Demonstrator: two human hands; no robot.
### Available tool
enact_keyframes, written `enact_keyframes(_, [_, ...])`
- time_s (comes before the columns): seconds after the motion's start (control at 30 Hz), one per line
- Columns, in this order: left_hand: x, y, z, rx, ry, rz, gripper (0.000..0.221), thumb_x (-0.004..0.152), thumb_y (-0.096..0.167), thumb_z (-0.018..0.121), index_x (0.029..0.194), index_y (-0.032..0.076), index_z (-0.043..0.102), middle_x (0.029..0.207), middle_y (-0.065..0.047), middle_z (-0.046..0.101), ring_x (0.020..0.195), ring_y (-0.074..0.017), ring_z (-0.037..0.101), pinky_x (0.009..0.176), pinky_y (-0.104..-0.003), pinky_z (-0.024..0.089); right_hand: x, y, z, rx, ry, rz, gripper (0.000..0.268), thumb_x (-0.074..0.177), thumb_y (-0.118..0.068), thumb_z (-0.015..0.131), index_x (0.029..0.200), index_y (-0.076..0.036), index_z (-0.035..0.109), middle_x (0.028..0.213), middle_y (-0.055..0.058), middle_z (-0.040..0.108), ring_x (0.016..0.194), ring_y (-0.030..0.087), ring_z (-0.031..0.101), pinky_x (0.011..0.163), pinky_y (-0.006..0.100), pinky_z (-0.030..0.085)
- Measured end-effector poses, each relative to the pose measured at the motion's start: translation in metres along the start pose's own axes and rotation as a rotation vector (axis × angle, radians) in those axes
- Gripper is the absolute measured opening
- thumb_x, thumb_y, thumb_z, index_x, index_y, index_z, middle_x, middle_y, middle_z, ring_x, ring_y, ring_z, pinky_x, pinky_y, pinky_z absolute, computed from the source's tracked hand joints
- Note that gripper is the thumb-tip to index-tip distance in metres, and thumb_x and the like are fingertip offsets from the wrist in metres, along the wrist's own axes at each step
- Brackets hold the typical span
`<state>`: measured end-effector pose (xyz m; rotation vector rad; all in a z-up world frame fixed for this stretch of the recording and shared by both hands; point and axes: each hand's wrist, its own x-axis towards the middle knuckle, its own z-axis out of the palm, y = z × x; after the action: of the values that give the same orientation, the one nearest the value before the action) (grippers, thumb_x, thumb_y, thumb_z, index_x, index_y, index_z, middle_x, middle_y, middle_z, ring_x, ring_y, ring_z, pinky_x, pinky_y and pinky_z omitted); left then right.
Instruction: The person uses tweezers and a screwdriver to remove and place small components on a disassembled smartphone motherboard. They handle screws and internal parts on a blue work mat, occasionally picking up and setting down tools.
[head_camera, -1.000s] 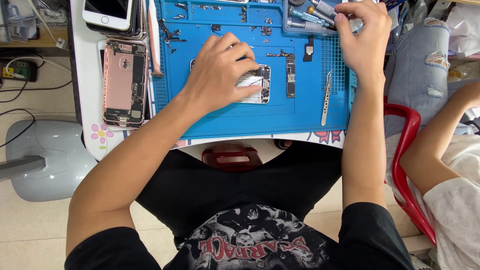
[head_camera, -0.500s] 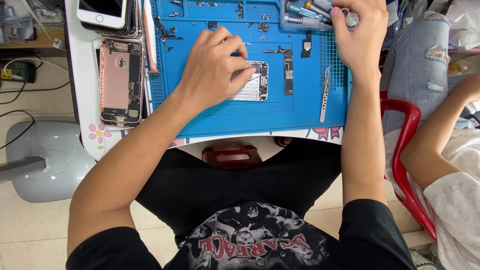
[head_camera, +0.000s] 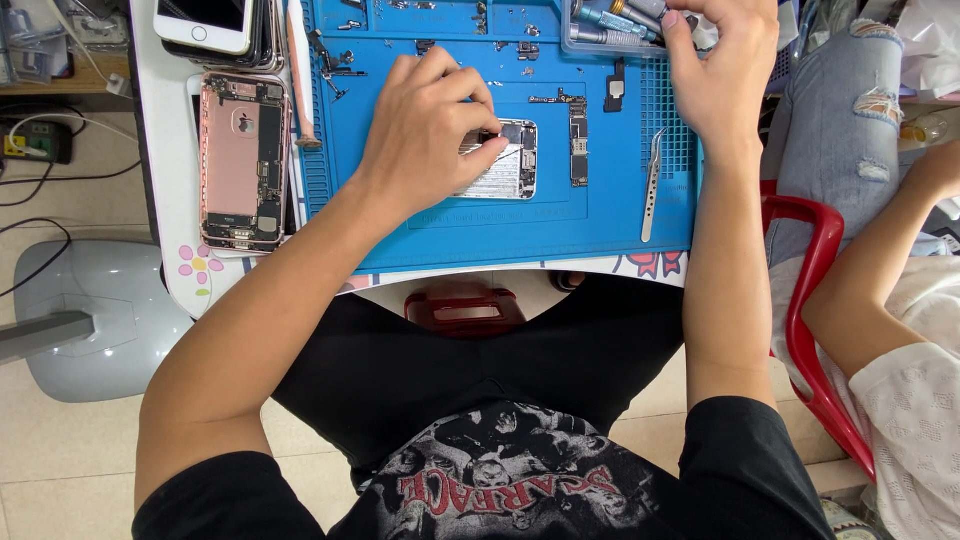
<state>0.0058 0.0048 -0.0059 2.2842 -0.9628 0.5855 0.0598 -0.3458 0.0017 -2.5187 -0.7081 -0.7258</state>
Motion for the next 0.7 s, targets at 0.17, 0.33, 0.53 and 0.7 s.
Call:
enact_keyframes(0.17, [0.0002, 0.0001, -0.0022, 0.033, -0.038, 0.028, 0.021, 0.092, 0.032, 0.093, 0.089, 0.013, 0.086, 0.096, 0.000, 0.070, 0.096, -0.0243, 0.055, 0.077, -0.041, 0.042, 0.0018, -0.0016, -0.0006, -0.021, 0.009, -0.030, 0.009, 0.115, -0.002, 0.075, 0.120, 0.000, 0.082, 0.119, 0.017, 0.073, 0.111, 0.036, 0.057, 0.087, 0.050, 0.042])
enact_keyframes(0.33, [-0.0008, 0.0002, -0.0013, 0.035, -0.013, 0.047, 0.009, 0.093, 0.018, 0.087, 0.086, 0.012, 0.083, 0.094, 0.000, 0.069, 0.095, -0.0246, 0.054, 0.076, -0.041, 0.042, 0.0018, -0.0035, -0.0012, -0.012, 0.007, -0.026, 0.009, 0.115, -0.001, 0.075, 0.120, 0.000, 0.082, 0.121, 0.018, 0.073, 0.114, 0.037, 0.057, 0.090, 0.051, 0.043])
enact_keyframes(0.53, [-0.0019, -0.0017, 0.0019, 0.039, -0.003, 0.052, 0.009, 0.087, 0.008, 0.078, 0.091, 0.014, 0.085, 0.094, 0.000, 0.069, 0.094, -0.0250, 0.055, 0.076, -0.041, 0.043, 0.0021, -0.0025, -0.0008, -0.016, 0.002, -0.035, 0.010, 0.116, -0.002, 0.073, 0.120, 0.001, 0.082, 0.120, 0.018, 0.074, 0.112, 0.036, 0.058, 0.089, 0.051, 0.043])
enact_keyframes(0.7, [0.0003, 0.0014, -0.0022, 0.025, 0.005, 0.052, 0.004, 0.088, 0.011, 0.079, 0.085, 0.012, 0.082, 0.093, 0.001, 0.067, 0.093, -0.0248, 0.054, 0.075, -0.041, 0.041, 0.0008, -0.0006, 0.0002, -0.018, 0.002, -0.034, 0.010, 0.117, -0.003, 0.074, 0.120, 0.002, 0.082, 0.120, 0.018, 0.074, 0.112, 0.036, 0.058, 0.088, 0.051, 0.044])
